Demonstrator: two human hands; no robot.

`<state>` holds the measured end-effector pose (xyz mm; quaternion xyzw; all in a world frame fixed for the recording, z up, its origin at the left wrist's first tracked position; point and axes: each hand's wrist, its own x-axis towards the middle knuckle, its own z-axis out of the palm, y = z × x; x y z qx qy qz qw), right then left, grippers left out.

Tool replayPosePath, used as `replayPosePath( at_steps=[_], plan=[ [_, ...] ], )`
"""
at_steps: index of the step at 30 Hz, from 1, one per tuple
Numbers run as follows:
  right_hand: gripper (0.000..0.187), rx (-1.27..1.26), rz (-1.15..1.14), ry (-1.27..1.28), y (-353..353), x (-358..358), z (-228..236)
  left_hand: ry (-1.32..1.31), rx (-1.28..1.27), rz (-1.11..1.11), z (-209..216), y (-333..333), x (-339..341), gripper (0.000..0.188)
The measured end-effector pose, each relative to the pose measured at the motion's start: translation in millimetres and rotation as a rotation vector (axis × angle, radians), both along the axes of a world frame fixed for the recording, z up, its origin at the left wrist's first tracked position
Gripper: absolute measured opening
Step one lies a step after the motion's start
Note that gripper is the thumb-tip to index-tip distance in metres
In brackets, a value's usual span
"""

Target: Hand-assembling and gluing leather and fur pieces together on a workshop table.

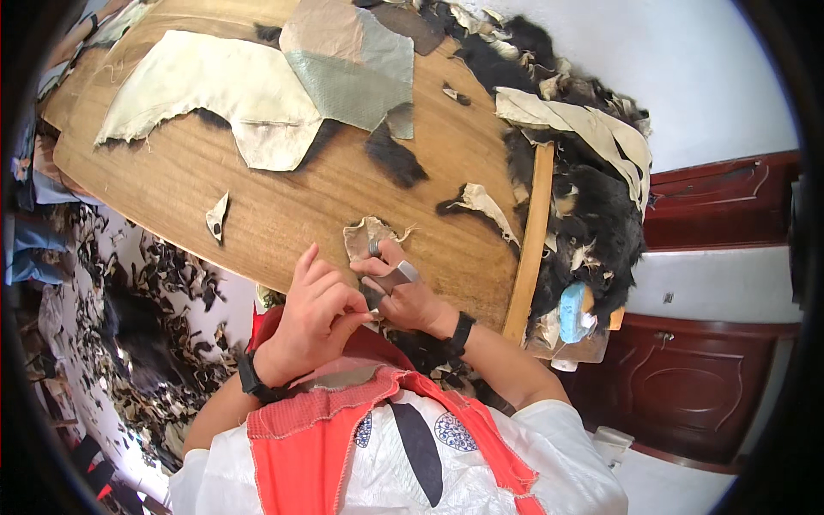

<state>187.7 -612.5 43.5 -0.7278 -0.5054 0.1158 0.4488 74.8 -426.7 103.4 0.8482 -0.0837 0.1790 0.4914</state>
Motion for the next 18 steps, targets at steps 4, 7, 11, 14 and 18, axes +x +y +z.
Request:
replayPosePath(
  at_steps=[4, 7, 11, 14, 18],
  plan=[
    [0.027, -0.202, -0.048, 0.052, -11, -9, 8, 0.003, -0.086, 0.119, -2, 4, -7, 0.021],
    [0.026, -0.203, -0.006, 0.067, -22, -8, 17, 0.026, -0.135, 0.223, 7, 12, -20, 0.017],
    [0.027, -0.167, 0.046, 0.081, -33, -11, 17, -0.12, -0.347, 0.434, 12, 21, -38, 0.008],
    [0.026, -0.144, 0.02, 0.229, -37, -11, 11, -0.118, -0.545, 0.762, 16, 76, -49, 0.014],
    [0.025, 0.097, -0.12, 0.702, -27, 0, 25, -0.12, 0.527, 1.051, 21, 105, -23, 0.037]
  ],
)
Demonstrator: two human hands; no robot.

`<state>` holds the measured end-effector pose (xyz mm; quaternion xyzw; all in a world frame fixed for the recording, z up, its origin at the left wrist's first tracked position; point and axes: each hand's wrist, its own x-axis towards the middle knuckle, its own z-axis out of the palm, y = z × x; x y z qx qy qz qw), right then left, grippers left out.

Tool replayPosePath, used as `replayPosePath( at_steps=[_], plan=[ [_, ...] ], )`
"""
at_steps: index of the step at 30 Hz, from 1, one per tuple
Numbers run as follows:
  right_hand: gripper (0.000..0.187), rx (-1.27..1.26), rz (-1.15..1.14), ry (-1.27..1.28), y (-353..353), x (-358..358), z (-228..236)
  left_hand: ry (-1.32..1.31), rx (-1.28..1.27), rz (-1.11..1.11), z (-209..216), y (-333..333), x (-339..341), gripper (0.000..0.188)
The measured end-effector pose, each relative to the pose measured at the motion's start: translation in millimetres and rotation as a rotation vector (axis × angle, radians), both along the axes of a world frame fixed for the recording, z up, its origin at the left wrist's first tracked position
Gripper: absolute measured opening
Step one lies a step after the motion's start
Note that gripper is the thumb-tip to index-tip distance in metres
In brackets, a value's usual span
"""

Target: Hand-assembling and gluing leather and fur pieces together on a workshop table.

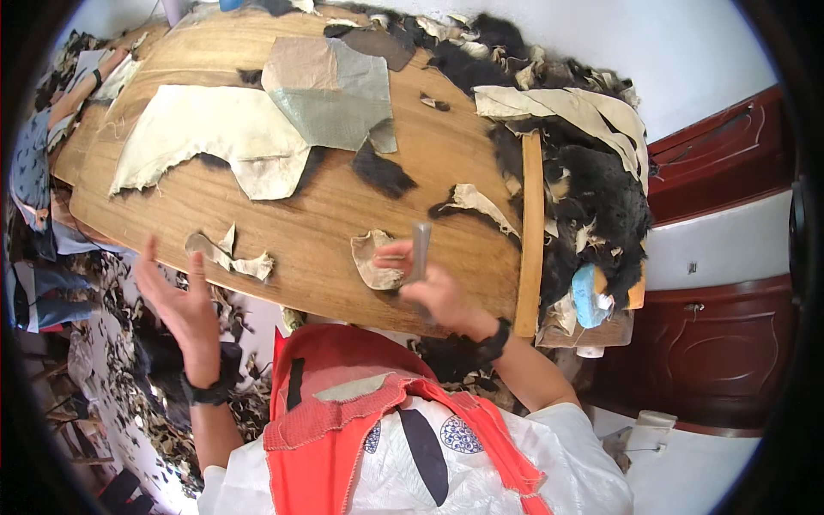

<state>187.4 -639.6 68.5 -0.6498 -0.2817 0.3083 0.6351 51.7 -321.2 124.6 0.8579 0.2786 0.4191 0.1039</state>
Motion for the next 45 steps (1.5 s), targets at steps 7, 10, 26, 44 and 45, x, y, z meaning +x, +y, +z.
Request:
replayPosePath(
  at_steps=[7, 10, 26, 44, 45],
  plan=[
    [0.022, -0.675, -0.417, -0.69, -17, 66, 0, 0.372, -0.397, -0.535, -52, -107, 42, 0.018],
    [0.03, -0.645, -0.389, -0.742, -19, 65, -7, 0.384, -0.31, -0.567, -67, -123, 66, 0.016],
    [0.024, 0.099, -0.096, -1.313, 92, -1, 64, -0.008, 0.077, -0.769, -24, 9, 44, 0.021],
    [0.035, -0.604, -0.331, -0.243, 186, 38, -6, 0.59, -0.488, -0.747, -40, 85, 82, 0.024],
    [0.035, -0.635, -0.334, -0.244, 190, 42, -5, 0.657, -0.46, -0.693, -39, 88, 87, 0.022]
  ],
)
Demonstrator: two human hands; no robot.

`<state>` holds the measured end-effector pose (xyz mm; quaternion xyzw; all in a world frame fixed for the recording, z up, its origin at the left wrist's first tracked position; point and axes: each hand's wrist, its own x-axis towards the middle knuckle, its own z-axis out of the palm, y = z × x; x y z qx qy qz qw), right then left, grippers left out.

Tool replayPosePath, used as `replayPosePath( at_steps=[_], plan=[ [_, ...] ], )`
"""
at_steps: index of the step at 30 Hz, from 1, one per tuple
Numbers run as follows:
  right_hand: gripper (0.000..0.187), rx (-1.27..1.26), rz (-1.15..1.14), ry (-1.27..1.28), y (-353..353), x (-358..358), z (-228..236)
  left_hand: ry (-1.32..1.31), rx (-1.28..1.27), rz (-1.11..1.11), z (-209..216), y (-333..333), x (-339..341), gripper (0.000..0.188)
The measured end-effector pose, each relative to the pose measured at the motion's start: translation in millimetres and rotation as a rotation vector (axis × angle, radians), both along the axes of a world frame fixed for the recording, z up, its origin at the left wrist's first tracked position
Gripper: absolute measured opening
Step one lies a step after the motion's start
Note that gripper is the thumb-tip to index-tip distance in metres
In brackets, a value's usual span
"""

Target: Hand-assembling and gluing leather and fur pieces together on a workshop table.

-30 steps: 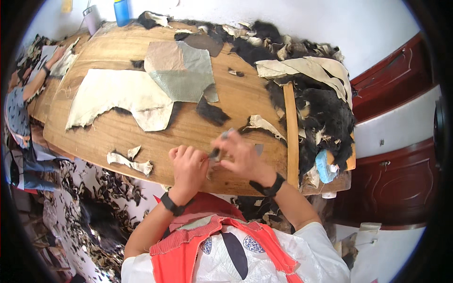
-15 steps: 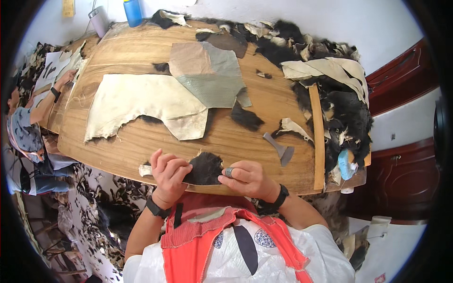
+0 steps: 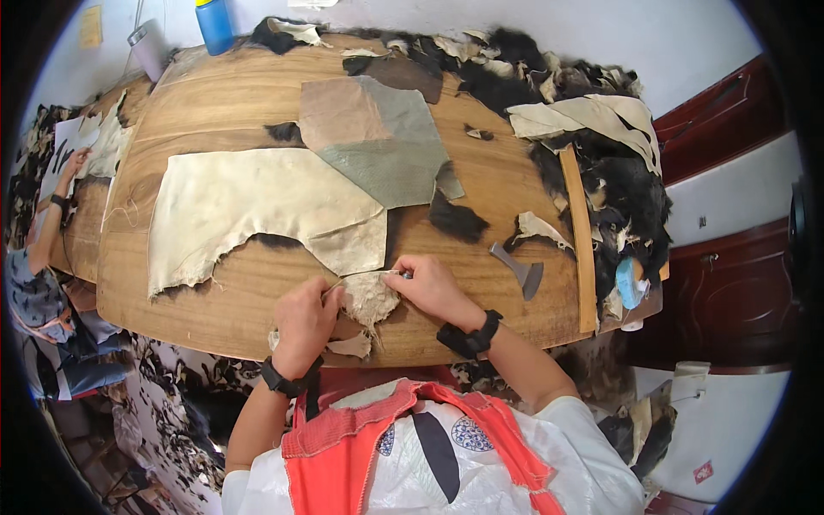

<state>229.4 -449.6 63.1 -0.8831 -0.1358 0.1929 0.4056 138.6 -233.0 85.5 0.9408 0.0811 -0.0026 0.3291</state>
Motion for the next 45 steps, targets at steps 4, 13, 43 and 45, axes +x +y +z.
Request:
replayPosePath(
  at_steps=[4, 13, 43, 45],
  plan=[
    [0.035, -0.1, 0.007, -0.066, 5, 2, -7, -0.278, 0.405, -0.135, -12, 5, -4, 0.04],
    [0.03, -0.104, -0.09, -0.148, 11, -9, -8, 0.0, 0.243, -0.678, -4, -6, -22, 0.081],
    [0.02, 0.413, -0.276, 0.173, -9, -12, -8, 0.033, 0.281, -0.571, -10, -13, -18, 0.093],
    [0.014, 0.325, -0.312, 0.038, -33, -24, -3, 0.017, 0.258, -0.602, -11, -16, -13, 0.093]
  ],
)
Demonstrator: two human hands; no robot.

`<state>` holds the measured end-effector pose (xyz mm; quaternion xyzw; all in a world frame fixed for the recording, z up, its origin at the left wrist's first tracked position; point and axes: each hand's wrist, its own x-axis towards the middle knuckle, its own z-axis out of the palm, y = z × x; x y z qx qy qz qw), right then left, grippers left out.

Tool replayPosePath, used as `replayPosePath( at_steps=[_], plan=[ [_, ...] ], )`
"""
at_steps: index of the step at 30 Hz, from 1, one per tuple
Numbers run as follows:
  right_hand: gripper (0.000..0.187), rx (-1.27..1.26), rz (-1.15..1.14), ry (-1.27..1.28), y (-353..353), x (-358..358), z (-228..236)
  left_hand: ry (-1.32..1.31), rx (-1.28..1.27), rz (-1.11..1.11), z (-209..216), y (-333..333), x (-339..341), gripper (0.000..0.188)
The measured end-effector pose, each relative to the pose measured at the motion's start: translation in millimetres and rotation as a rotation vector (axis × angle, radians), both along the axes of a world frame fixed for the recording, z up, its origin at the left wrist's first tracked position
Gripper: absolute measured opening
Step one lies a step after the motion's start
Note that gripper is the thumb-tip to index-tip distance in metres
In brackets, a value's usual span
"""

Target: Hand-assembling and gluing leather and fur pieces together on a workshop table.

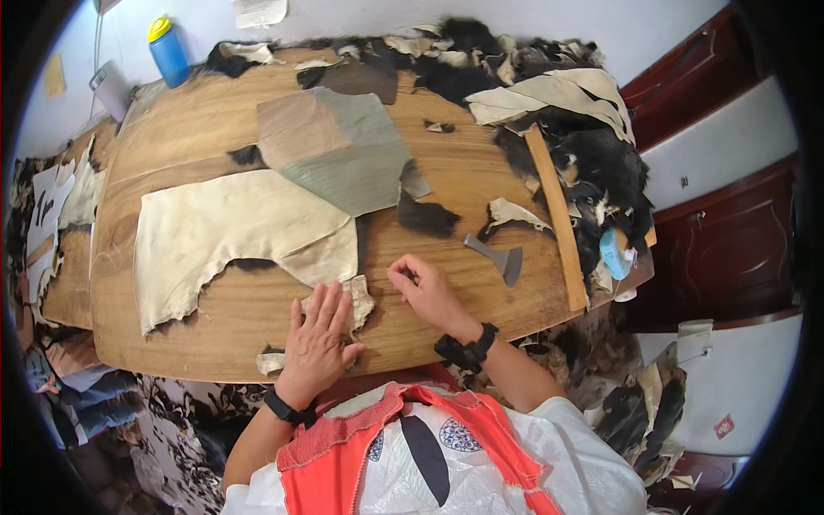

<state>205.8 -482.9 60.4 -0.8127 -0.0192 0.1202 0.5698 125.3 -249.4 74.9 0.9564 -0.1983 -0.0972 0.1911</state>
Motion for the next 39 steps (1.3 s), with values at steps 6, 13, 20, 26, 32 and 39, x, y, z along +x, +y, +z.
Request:
replayPosePath(
  at_steps=[6, 13, 20, 26, 32, 39],
  plan=[
    [0.021, -0.185, -0.039, -0.316, -76, -41, 5, 0.082, 0.095, 0.087, 7, 5, -10, 0.089],
    [0.019, -0.568, -0.65, -0.512, -250, -70, 28, -0.023, 0.161, 0.015, -9, -3, -6, 0.09],
    [0.011, -1.007, -0.782, -0.388, -456, -87, 51, -0.059, 0.181, 0.026, -8, -7, -6, 0.093],
    [0.014, -1.534, -0.374, -0.243, -458, -22, 49, -0.055, 0.12, 0.061, 1, 3, -15, 0.092],
    [0.019, -1.588, -0.085, -0.254, -510, -12, 57, -0.072, 0.074, 0.049, -4, -15, -4, 0.086],
    [0.009, -1.252, 0.192, -0.156, -554, 17, 62, -0.066, 0.095, 0.087, -3, -5, -12, 0.088]
  ],
)
